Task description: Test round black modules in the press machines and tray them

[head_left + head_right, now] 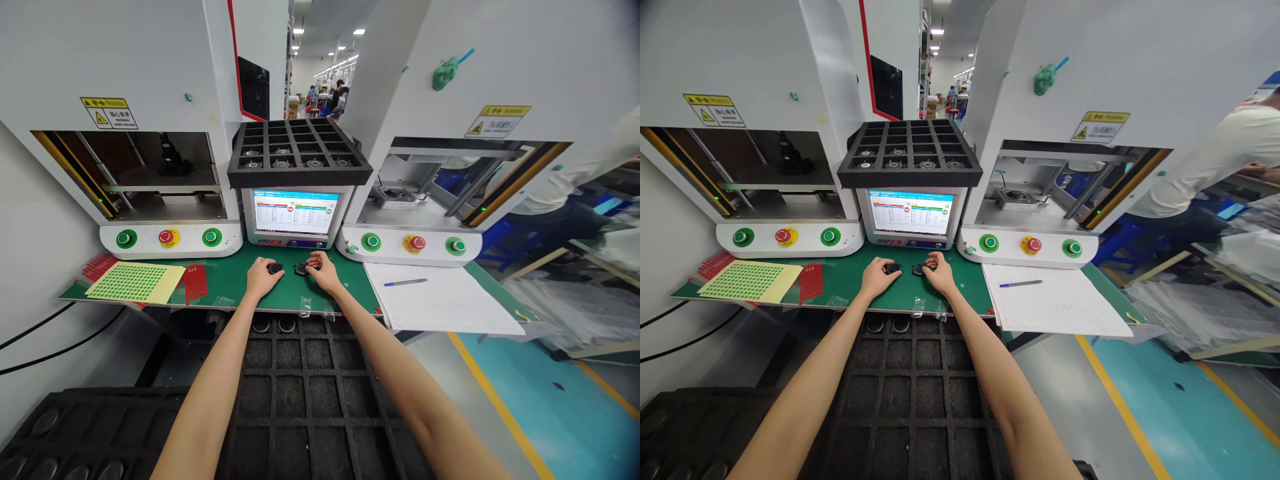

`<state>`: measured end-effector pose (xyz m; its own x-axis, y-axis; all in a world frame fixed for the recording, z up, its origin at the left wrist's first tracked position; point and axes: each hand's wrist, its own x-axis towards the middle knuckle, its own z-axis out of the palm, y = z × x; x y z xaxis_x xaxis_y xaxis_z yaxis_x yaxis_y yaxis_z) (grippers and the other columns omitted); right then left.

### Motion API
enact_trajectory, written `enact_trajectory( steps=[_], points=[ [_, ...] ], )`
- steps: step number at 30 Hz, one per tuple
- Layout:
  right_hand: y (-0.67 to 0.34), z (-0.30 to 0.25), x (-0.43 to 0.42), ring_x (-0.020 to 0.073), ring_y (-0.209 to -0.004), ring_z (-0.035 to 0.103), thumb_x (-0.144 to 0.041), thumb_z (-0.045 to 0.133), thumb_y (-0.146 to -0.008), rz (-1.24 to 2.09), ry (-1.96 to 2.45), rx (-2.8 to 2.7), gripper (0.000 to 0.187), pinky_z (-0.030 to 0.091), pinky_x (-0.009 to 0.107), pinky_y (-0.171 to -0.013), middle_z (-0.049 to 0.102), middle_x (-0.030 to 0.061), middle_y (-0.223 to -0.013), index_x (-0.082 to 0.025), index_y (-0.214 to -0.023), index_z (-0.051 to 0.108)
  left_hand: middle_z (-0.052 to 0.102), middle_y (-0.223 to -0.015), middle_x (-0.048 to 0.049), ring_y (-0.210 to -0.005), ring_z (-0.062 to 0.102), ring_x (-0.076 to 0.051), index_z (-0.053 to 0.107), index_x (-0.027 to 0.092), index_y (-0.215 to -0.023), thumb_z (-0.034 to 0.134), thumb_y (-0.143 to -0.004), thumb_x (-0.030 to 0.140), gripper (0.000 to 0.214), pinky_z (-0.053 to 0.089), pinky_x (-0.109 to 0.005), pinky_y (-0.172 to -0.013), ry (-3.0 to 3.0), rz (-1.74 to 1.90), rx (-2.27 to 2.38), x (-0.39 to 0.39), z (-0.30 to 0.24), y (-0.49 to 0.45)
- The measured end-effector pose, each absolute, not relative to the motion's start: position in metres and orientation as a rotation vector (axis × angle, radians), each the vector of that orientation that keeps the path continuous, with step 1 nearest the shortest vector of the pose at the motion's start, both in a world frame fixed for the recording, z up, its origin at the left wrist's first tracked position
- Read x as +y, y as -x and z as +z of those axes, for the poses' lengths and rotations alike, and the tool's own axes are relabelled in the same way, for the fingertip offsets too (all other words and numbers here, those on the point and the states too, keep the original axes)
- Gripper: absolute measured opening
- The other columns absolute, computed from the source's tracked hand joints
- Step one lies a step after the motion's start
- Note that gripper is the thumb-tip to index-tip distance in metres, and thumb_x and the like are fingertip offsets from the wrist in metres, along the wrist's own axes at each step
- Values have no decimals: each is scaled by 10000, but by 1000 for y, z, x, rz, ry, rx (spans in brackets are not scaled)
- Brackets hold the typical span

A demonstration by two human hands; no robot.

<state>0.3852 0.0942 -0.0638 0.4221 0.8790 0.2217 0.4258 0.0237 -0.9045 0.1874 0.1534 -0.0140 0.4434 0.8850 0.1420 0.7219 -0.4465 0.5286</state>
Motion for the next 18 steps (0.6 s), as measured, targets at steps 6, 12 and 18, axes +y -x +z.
enact_trajectory(
  steps=[6,12,18],
  points=[
    [-387,-63,94,203,-992,649,-336,596,-942,519,1641,-1217,315,563,412,-848,630,81,-1189,-169,-1208,584,644,-1141,-83,-961,636,-191,634,163,-1096,603,-921,362,266,540,-404,-866,-2295,574,1357,155,-14,-186],
    [-379,-54,91,205,-996,649,-334,598,-940,528,1656,-1226,318,561,416,-851,630,81,-1189,-167,-1210,582,642,-1148,-87,-988,638,-202,626,150,-1110,607,-921,351,277,546,-414,-866,-2394,540,1349,155,-13,-189],
    [-370,-25,86,187,-945,657,-338,595,-943,514,1632,-1256,285,565,395,-826,648,70,-1135,-161,-1166,601,656,-1091,-79,-889,656,-176,609,140,-1139,602,-926,351,300,569,-365,-779,-2598,505,1249,164,16,-170]
  ],
)
